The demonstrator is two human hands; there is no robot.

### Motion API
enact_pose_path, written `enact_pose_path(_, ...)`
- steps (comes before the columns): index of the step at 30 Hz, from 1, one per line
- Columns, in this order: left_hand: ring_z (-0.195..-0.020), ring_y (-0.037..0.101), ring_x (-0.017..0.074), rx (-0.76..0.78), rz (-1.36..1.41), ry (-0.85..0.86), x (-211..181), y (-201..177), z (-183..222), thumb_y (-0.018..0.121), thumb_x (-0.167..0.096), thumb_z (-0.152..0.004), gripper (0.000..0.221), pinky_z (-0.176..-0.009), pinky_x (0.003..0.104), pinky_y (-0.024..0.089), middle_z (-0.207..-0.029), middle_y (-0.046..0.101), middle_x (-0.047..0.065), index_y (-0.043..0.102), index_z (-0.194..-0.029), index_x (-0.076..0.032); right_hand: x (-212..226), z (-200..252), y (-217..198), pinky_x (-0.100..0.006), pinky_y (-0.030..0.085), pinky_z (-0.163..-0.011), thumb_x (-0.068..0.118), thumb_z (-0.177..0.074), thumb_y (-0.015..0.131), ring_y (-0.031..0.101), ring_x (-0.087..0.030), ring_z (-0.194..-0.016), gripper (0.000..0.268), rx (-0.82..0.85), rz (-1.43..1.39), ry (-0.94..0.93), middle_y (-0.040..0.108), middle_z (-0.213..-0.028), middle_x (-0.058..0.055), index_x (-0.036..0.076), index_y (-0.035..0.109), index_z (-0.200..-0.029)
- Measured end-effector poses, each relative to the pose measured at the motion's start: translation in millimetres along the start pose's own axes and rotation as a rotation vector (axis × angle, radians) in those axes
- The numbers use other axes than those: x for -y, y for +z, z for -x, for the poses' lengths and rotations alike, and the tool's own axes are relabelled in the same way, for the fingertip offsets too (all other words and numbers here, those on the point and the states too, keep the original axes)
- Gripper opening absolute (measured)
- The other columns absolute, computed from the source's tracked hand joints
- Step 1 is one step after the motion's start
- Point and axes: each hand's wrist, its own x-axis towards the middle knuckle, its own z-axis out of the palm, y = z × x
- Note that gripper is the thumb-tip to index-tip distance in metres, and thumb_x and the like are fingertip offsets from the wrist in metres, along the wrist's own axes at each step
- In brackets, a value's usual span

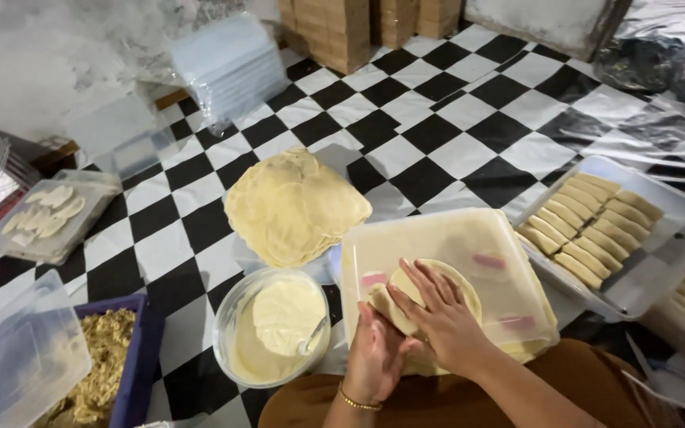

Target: Rolling thin dough wrappers with filling to prepare spring rolls or similar food items on a production floor.

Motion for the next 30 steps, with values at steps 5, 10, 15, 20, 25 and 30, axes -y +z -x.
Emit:
enact_pose_path(5, -0.153, 0.026, 0.0314, 0.213, 0.123, 0.112, 31, -43, -9, 0.03, -0.066, -0.108, 0.086, -0.124, 0.04, 0.018, -0.167, 0.027, 0.023, 0.012, -0.162, -0.001, -15, 3, -11, -0.034, 0.057, -0.091, 0.044, -0.096, 0.055, 0.068, -0.02, -0.118, 0.062, 0.137, -0.625, 0.663, 0.062, -0.135, -0.006, 0.015, 0.05, -0.15)
enact_pose_path(10, -0.158, 0.011, 0.0233, 0.213, -0.225, 0.103, 12, -5, -6, 0.039, -0.06, -0.101, 0.084, -0.124, 0.041, 0.018, -0.171, 0.014, 0.011, 0.014, -0.163, -0.008, -57, 16, -15, -0.04, 0.051, -0.094, 0.012, -0.097, 0.046, 0.065, -0.029, -0.106, 0.041, -0.207, -1.651, 1.33, 0.068, -0.116, -0.02, -0.001, 0.061, -0.133)
enact_pose_path(15, -0.15, 0.036, 0.0225, -0.071, -1.037, 0.402, 22, -75, -49, 0.061, -0.047, -0.09, 0.068, -0.121, 0.037, 0.025, -0.164, 0.036, 0.011, 0.047, -0.145, -0.011, -111, 31, -28, -0.036, 0.053, -0.09, 0.023, -0.092, 0.065, 0.068, -0.03, -0.099, 0.044, -0.388, -1.619, 1.449, 0.071, -0.107, -0.022, 0.0, 0.065, -0.129)
enact_pose_path(20, -0.112, 0.066, 0.0203, -0.711, -0.759, 0.692, 40, -124, -96, 0.073, -0.009, -0.082, 0.024, -0.098, 0.031, 0.052, -0.121, 0.07, 0.012, 0.068, -0.105, -0.003, -241, 76, -5, -0.035, 0.06, -0.071, 0.015, -0.094, 0.071, 0.068, -0.021, -0.076, 0.016, -0.746, -1.457, 1.377, 0.073, -0.095, -0.015, 0.004, 0.069, -0.105)
enact_pose_path(25, -0.105, 0.066, 0.015, -0.58, -1.038, 0.663, 56, -288, -121, 0.071, -0.018, -0.09, 0.026, -0.083, 0.024, 0.052, -0.124, 0.068, 0.008, 0.068, -0.112, -0.006, -319, 76, -51, -0.032, 0.042, -0.058, 0.023, -0.093, 0.066, 0.059, -0.019, -0.072, 0.025, -0.567, -0.636, 1.612, 0.067, -0.089, -0.01, 0.009, 0.065, -0.113)
enact_pose_path(30, -0.075, 0.058, 0.0078, -0.452, -1.588, 0.912, 54, -322, -131, 0.073, -0.035, -0.085, 0.021, -0.06, 0.023, 0.039, -0.105, 0.073, 0.003, 0.071, -0.098, -0.018, -361, 116, -61, -0.039, 0.042, -0.071, 0.023, -0.097, 0.066, 0.062, -0.024, -0.083, 0.02, 0.035, -0.213, 1.578, 0.07, -0.097, -0.008, 0.01, 0.072, -0.111)
